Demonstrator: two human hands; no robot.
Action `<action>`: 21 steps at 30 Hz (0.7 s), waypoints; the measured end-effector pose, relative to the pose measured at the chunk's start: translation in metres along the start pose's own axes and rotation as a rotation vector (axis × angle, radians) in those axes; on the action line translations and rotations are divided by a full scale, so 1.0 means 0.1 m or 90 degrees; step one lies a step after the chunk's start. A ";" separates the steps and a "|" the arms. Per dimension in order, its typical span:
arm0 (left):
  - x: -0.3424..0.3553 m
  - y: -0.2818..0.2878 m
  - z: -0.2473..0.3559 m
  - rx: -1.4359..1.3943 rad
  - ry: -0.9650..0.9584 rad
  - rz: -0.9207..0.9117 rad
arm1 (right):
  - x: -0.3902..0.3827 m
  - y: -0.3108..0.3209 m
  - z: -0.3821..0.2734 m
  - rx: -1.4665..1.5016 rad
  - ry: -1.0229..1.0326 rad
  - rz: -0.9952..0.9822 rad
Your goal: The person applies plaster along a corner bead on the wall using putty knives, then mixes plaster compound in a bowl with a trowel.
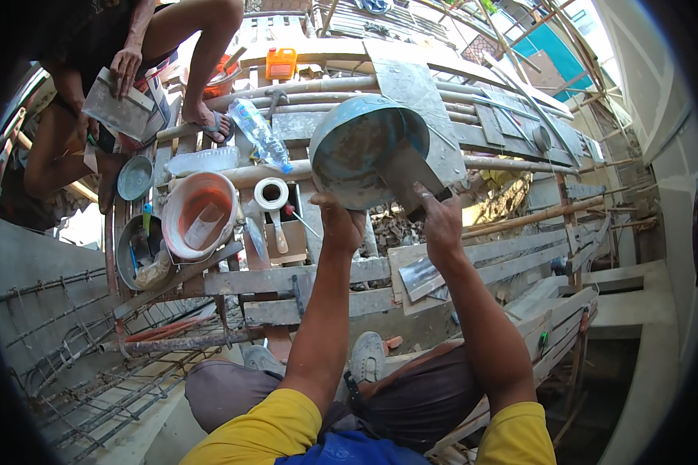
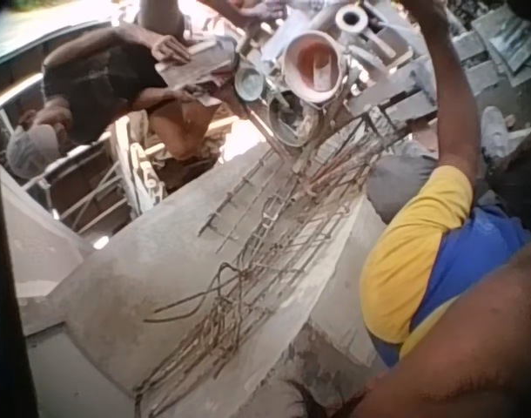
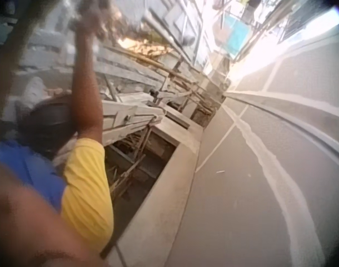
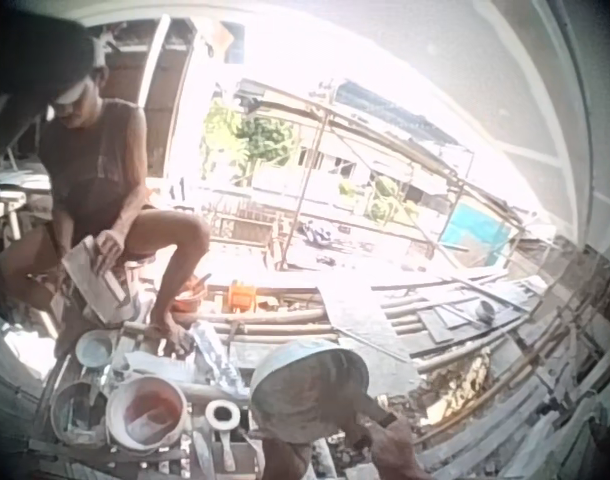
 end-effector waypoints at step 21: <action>-0.02 -0.20 0.20 0.154 -0.074 -0.120 | -0.14 -0.24 -0.24 -0.609 0.400 -0.052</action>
Point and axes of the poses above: each hand's wrist, its own x-axis towards the middle knuckle, its own y-axis out of the back of the hand, z = x × y, the point moved 7 cm from there along x, towards the middle knuckle, and after that the axes turned 2 degrees about z, right-handed, at the moved point
